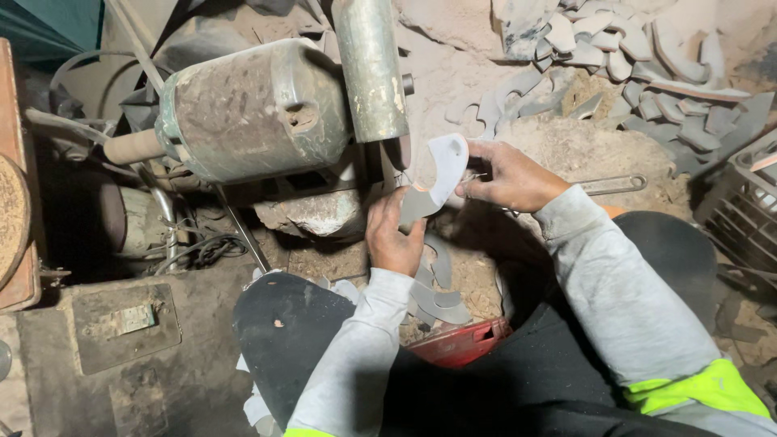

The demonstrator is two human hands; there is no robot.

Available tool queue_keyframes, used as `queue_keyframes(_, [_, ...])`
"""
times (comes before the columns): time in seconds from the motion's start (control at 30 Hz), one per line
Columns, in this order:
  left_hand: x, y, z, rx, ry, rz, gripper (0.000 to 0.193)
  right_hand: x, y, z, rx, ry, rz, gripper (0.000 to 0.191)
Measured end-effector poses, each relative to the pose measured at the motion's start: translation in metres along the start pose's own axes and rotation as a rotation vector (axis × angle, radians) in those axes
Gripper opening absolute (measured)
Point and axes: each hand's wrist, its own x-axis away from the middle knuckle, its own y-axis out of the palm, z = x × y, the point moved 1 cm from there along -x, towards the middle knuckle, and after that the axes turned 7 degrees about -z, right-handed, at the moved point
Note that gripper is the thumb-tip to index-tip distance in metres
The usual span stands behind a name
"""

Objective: The person sits on the floor and uses a bench grinder to smooth the edges of multiple curved shoe sole pieces. They handle each piece by hand, pressing it against the rotating wheel, then set the finished pieces aside on the floor.

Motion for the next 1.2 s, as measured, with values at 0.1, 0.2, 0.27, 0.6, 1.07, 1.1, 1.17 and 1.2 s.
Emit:
queue_keyframes(0.1, [-0.004, -0.006, 0.013, 0.037, 0.017, 0.011, 0.058, 0.001, 0.000, -0.002, -0.081, -0.028, -0.004, 0.057])
queue_keyframes(0.2, [-0.006, -0.001, 0.011, 0.133, -0.103, -0.059, 0.060, -0.001, 0.005, -0.002, -0.235, -0.043, 0.025, 0.047])
queue_keyframes(0.27, [-0.011, 0.004, 0.001, 0.198, -0.266, -0.162, 0.062, -0.006, 0.011, -0.003, -0.339, -0.069, 0.069, 0.039])
queue_keyframes(0.6, [-0.040, 0.022, -0.039, 1.025, -0.276, -0.324, 0.053, -0.038, 0.021, -0.013, -0.198, -0.081, 0.293, 0.027])
queue_keyframes(1.07, [-0.043, 0.013, -0.035, 1.063, -0.400, -0.342, 0.051, -0.047, 0.022, -0.017, -0.192, -0.077, 0.282, 0.025])
queue_keyframes(1.1, [-0.042, 0.013, -0.037, 1.084, -0.353, -0.342, 0.053, -0.046, 0.023, -0.016, -0.185, -0.081, 0.287, 0.025])
queue_keyframes(1.17, [-0.038, 0.015, -0.040, 1.126, -0.255, -0.344, 0.057, -0.044, 0.025, -0.014, -0.127, -0.088, 0.285, 0.025])
queue_keyframes(1.2, [-0.033, 0.016, -0.041, 1.023, -0.344, -0.371, 0.057, -0.039, 0.028, -0.013, -0.079, -0.087, 0.279, 0.025])
